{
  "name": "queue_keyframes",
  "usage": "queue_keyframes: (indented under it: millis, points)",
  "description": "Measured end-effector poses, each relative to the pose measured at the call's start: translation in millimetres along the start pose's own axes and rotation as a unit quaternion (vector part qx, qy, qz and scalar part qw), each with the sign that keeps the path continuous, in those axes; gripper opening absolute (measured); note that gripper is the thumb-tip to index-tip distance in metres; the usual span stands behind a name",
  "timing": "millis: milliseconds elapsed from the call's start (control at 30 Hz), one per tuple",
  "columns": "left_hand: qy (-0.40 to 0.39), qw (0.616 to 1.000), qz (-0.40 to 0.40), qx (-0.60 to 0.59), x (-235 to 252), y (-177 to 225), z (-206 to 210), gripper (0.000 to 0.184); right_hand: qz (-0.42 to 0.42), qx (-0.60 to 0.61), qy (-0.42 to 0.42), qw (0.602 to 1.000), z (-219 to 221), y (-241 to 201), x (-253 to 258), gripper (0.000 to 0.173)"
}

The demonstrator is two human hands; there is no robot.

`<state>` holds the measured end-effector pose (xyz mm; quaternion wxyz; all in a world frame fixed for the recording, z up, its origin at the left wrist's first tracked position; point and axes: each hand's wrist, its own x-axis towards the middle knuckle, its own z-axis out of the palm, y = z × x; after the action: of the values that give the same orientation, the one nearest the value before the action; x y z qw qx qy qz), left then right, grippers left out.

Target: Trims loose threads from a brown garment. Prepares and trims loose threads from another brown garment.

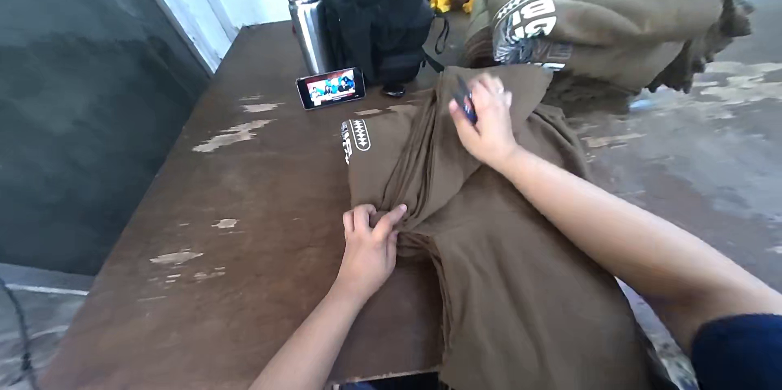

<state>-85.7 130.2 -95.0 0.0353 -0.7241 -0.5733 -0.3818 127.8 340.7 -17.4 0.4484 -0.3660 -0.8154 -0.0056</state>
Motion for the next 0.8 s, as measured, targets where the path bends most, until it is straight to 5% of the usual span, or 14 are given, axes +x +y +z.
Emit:
queue_keyframes:
  millis: [167, 333, 467, 567, 633, 800]
  points:
    - [-0.01, 0.999, -0.035, -0.038, 14.7, 1.5, 15.2, 0.038, -0.022, 0.172, -0.181, 0.968, -72.5, -51.4, -121.5, 0.028]
    - [-0.019, 0.994, -0.08, -0.069, 6.5, 10.0, -25.3, 0.033, 0.017, 0.267, -0.268, 0.926, -141.0, -112.2, -232.5, 0.04]
    - [0.04, 0.995, 0.003, -0.089, -26.2, 57.1, -47.8, 0.026, 0.057, 0.265, -0.213, 0.939, -152.6, -132.4, -275.8, 0.029]
    - [-0.09, 0.969, 0.057, -0.223, -56.4, 106.4, -29.5, 0.039, 0.055, 0.293, -0.139, 0.944, -140.8, -123.9, -284.1, 0.023]
    - [-0.187, 0.963, 0.061, -0.183, -66.0, 125.1, -2.4, 0.053, 0.04, 0.279, -0.106, 0.954, -131.3, -115.4, -284.3, 0.021]
    - [-0.231, 0.957, 0.033, -0.174, -49.2, 127.8, 23.3, 0.051, 0.061, 0.316, -0.087, 0.943, -126.1, -94.9, -275.7, 0.019]
